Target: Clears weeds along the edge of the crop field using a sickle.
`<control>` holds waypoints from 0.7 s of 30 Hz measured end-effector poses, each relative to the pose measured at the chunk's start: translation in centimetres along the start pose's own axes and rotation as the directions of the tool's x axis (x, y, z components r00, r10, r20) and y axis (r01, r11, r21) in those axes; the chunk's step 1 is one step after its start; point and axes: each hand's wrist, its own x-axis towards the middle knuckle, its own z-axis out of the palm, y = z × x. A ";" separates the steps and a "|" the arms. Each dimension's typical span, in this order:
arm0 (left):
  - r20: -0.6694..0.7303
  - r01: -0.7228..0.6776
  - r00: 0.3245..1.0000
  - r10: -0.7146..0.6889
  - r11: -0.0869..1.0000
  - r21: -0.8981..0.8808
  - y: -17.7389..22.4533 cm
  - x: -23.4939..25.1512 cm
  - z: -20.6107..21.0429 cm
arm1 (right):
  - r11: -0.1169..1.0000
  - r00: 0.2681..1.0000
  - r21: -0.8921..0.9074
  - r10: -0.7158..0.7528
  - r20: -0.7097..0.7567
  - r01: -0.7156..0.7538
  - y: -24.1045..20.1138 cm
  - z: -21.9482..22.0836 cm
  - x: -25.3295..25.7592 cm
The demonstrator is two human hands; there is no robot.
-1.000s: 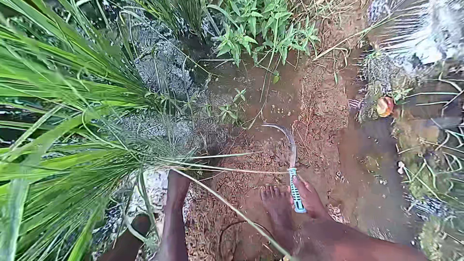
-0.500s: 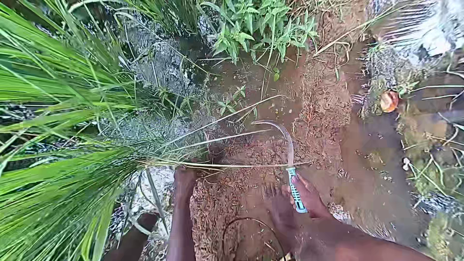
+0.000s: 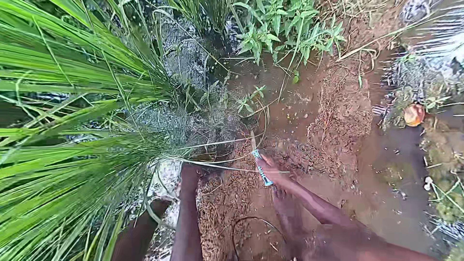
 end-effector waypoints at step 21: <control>0.154 -0.104 0.987 0.043 0.906 0.411 3.8 5.2 10.5 | 0.975 0.941 -0.020 0.219 0.257 -0.222 2.1 -0.2 -6.7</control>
